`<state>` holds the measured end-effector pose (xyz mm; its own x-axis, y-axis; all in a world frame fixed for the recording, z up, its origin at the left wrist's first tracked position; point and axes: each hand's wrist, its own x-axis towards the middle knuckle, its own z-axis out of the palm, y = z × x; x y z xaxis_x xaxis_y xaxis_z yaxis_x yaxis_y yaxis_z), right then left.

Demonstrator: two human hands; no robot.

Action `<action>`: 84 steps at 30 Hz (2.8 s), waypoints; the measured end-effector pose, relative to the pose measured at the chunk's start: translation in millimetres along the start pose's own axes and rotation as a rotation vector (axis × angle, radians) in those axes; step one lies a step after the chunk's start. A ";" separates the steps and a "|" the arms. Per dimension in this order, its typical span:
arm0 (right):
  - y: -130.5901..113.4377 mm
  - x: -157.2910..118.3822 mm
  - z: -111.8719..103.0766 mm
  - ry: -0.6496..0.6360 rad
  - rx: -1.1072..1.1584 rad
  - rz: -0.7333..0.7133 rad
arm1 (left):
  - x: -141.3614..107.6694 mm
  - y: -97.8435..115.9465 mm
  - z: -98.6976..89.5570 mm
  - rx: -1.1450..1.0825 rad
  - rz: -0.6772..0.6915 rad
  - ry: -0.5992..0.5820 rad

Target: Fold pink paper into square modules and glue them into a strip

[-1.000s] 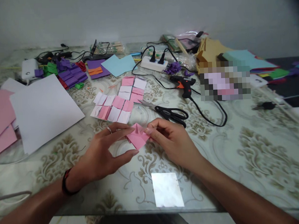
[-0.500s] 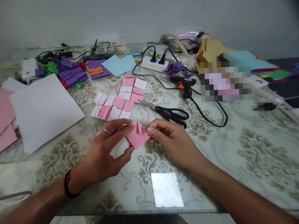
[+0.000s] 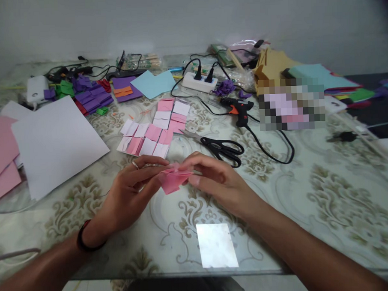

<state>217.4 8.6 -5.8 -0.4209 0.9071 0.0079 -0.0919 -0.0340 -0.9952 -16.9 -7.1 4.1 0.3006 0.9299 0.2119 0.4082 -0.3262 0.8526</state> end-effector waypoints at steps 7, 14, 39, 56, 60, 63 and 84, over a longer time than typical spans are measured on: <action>-5.6 0.6 1.6 -0.027 0.018 0.110 | -1.3 -2.7 0.0 -0.034 -0.017 -0.025; 1.2 0.5 2.3 -0.080 0.103 0.192 | -1.1 -2.4 0.6 -0.058 -0.032 -0.074; 2.2 -4.2 20.4 0.172 -0.123 -0.043 | -9.2 0.6 11.3 -0.160 -0.049 0.006; 5.8 1.7 18.9 0.176 0.049 0.174 | 4.9 -3.0 5.3 -0.402 -0.325 -0.062; 6.3 0.4 20.5 0.176 0.054 0.186 | 1.9 -3.8 5.4 -0.340 -0.315 -0.020; 6.7 -0.2 21.3 0.171 0.054 0.170 | -2.2 -3.5 5.3 -0.241 -0.299 0.001; 11.1 2.7 20.9 0.135 0.036 0.187 | -2.1 -2.6 11.5 -0.257 -0.298 -0.075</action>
<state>196.3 2.0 -14.7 -0.3098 0.9312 -0.1920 -0.0571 -0.2198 -0.9739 -8.6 -10.1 -4.0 0.2677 0.9592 -0.0907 0.2614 0.0183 0.9651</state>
